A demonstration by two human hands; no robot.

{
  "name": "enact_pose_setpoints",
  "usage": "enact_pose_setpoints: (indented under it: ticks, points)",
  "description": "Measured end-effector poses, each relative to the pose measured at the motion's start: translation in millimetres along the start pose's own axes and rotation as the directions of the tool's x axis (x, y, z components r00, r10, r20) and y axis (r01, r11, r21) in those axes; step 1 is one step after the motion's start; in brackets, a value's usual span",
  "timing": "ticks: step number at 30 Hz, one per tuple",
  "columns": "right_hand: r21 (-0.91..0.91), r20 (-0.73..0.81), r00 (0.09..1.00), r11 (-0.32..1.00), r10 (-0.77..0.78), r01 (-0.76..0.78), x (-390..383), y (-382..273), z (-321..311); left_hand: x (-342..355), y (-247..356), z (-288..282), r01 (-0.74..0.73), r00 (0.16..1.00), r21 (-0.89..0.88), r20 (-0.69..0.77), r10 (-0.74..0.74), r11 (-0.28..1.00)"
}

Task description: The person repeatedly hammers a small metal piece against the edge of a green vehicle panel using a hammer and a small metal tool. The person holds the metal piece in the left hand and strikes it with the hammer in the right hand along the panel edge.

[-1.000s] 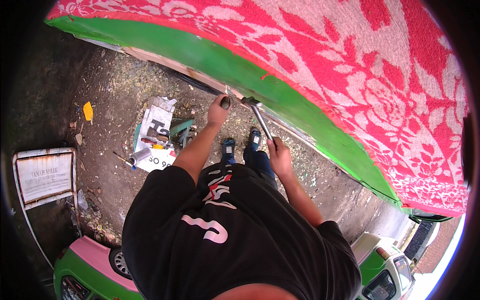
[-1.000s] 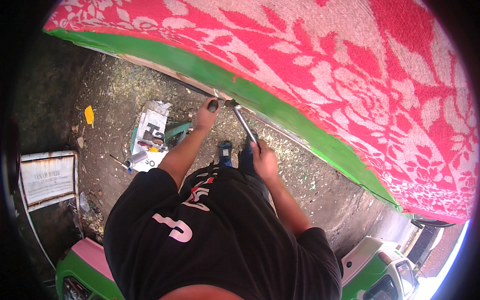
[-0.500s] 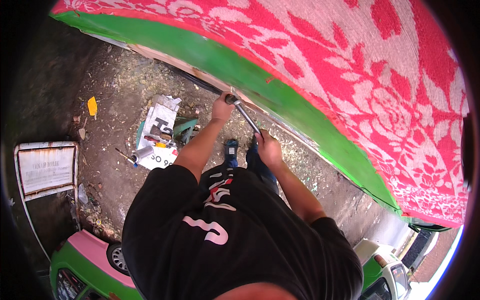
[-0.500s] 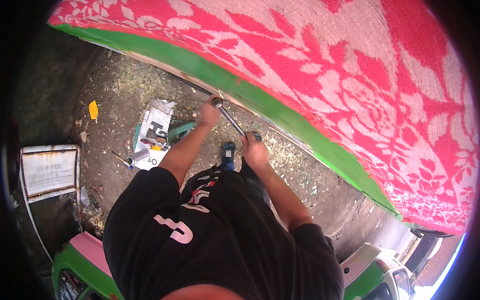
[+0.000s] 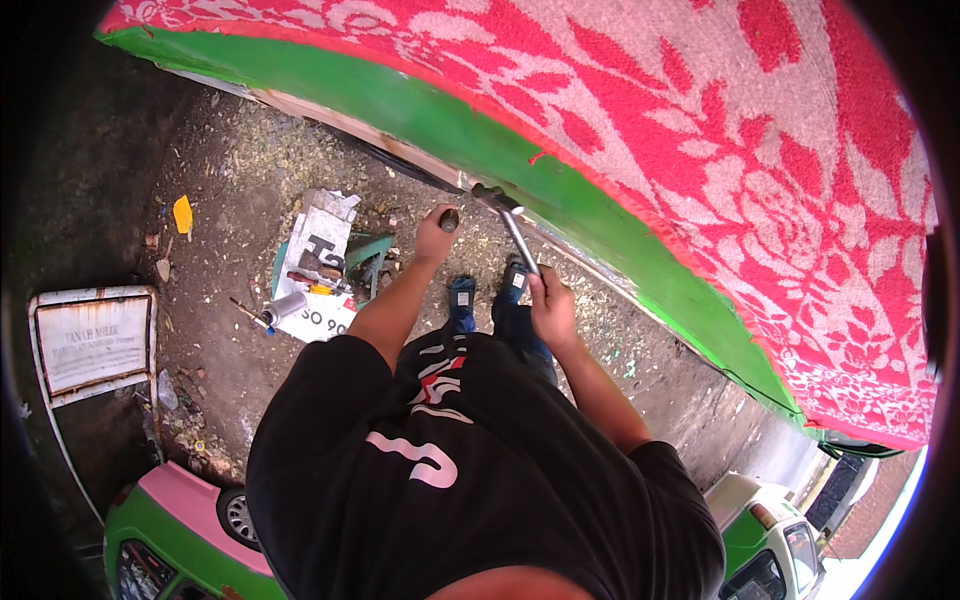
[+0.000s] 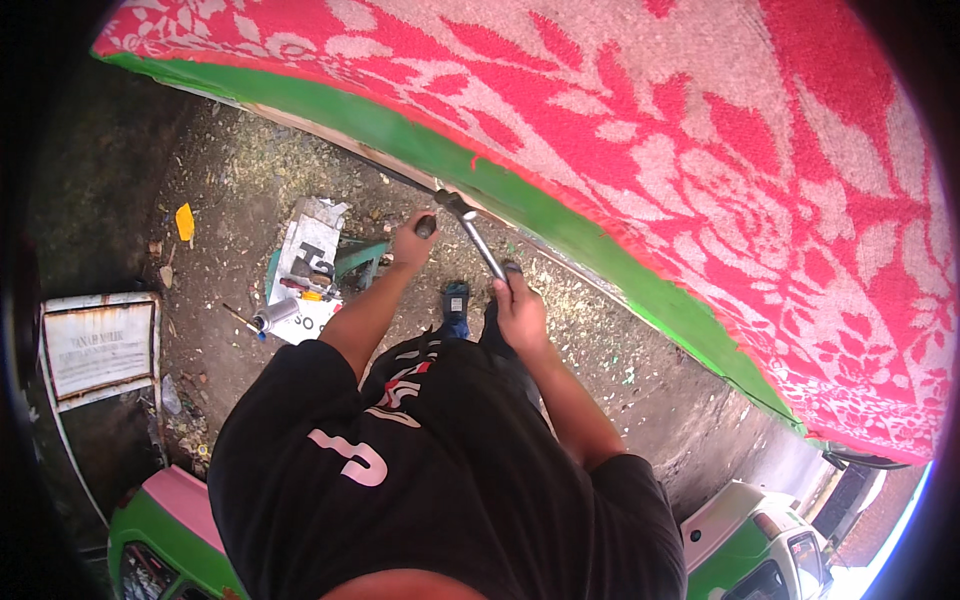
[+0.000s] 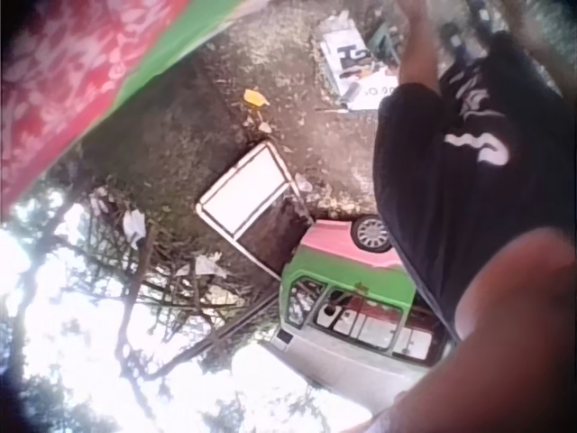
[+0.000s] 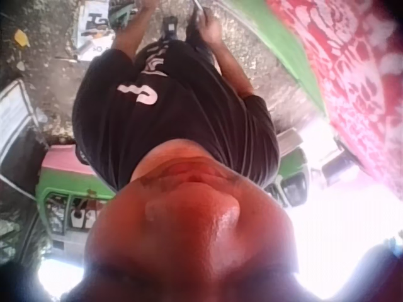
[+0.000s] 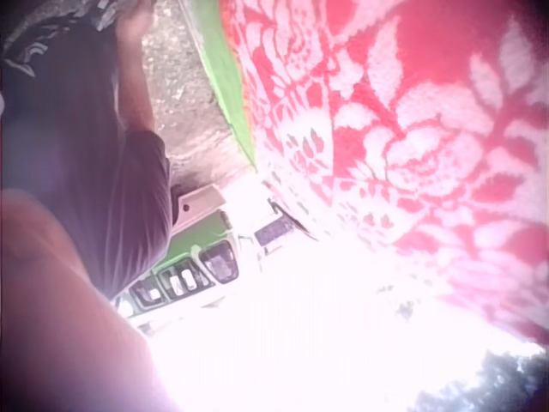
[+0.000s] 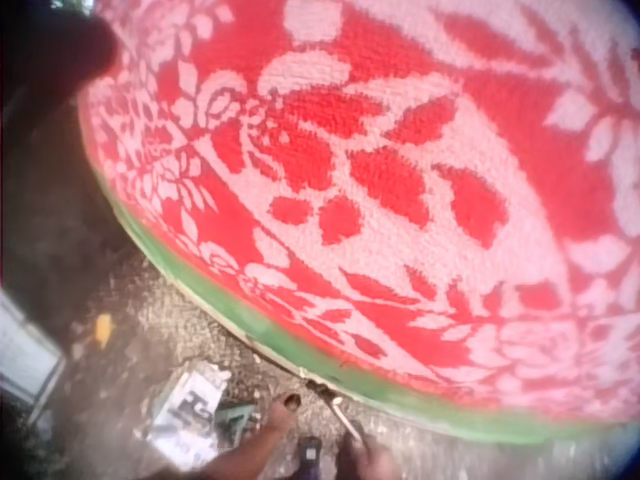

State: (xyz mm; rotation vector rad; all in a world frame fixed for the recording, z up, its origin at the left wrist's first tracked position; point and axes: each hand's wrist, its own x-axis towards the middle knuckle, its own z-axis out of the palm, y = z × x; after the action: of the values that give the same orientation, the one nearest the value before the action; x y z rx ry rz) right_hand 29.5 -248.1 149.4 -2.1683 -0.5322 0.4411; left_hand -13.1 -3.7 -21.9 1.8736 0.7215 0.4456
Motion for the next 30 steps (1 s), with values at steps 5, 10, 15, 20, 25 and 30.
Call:
enact_pose_setpoints:
  ticks: [5, 10, 15, 20, 25, 30]
  points:
    - [0.041, -0.032, 0.998, 0.997, 0.063, -0.061, -8.2, -0.7, -17.6, -5.7, 11.9, -4.4, -0.009, 1.000, -0.065, -0.016, 0.008, 0.998]
    - [0.032, -0.029, 0.988, 0.988, 0.154, -0.154, -18.1, 6.4, -20.4, -1.1, 33.2, -3.9, -0.086, 0.995, -0.072, -0.053, 0.082, 0.994]
    - [0.007, -0.043, 0.991, 0.992, 0.126, -0.126, -24.2, 4.9, -20.4, -2.6, 34.4, -2.0, -0.095, 0.995, -0.081, -0.041, 0.092, 0.992]
    - [0.015, -0.057, 0.993, 0.994, 0.106, -0.105, -29.0, 4.2, -21.3, -2.9, 37.0, -2.3, -0.137, 0.989, -0.082, -0.075, 0.131, 0.987]
    - [0.003, -0.049, 0.991, 0.992, 0.128, -0.128, -29.1, 0.7, -23.9, 4.9, 44.8, -3.1, -0.207, 0.972, -0.035, -0.117, 0.201, 0.978]
    - [-0.005, -0.049, 0.991, 0.993, 0.121, -0.121, -29.5, -5.5, -25.1, 8.8, 38.3, -4.1, -0.166, 0.981, -0.003, -0.099, 0.165, 0.986]
